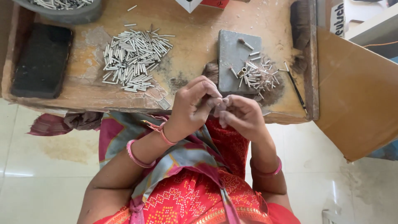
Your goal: Assembling small metal pins into components at a workbench.
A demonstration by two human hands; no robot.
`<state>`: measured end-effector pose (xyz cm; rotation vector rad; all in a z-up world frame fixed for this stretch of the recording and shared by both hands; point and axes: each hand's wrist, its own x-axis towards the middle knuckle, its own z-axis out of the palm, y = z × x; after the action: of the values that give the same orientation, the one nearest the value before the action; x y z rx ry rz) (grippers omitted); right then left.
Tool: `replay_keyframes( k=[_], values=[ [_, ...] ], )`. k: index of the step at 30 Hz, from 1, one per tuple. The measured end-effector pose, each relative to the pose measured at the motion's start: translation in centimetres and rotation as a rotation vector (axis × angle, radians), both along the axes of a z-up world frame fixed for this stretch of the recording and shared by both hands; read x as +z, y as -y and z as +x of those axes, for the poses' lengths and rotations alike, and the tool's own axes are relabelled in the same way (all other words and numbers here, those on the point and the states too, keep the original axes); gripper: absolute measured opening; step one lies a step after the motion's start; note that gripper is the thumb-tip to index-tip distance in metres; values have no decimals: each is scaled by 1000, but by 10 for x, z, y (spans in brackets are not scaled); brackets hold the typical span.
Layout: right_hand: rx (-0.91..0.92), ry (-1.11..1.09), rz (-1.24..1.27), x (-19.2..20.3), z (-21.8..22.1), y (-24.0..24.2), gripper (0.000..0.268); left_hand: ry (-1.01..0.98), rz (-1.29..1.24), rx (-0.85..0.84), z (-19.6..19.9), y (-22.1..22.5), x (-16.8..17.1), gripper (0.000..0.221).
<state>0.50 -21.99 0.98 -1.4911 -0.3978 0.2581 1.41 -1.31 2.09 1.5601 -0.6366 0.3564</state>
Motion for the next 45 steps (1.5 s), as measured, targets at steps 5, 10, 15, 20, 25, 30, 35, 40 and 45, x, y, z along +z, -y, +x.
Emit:
replay_keyframes(
  k=[5, 10, 15, 20, 25, 30, 35, 40, 45],
  values=[
    [-341, 628, -393, 13, -23, -23, 22, -318, -173, -130, -5, 9, -25, 11],
    [-491, 802, -388, 3, -33, -24, 16, -763, -438, -476, -6, 13, -47, 6],
    [-475, 812, -410, -17, -19, -24, 16, -254, 138, -28, 17, -17, -18, 3],
    [-416, 705, -291, -32, -10, -12, 16, 261, 761, 491, 106, -64, -34, 28],
    [-402, 665, -249, -36, -10, -13, 17, 125, 1120, 476, 153, -75, -34, 17],
    [-430, 688, -251, -36, -10, -16, 16, -2, 1162, 337, 130, -70, -15, 12],
    [-444, 719, -267, -35, -12, -19, 17, 166, 1153, 330, 96, -69, -10, 19],
    [-500, 776, -290, -37, -11, -25, 17, 246, 653, 382, 54, -53, -1, 18],
    [-486, 590, -172, -38, -8, -26, 11, 6, 252, 326, 17, -13, -2, 15]
  ],
)
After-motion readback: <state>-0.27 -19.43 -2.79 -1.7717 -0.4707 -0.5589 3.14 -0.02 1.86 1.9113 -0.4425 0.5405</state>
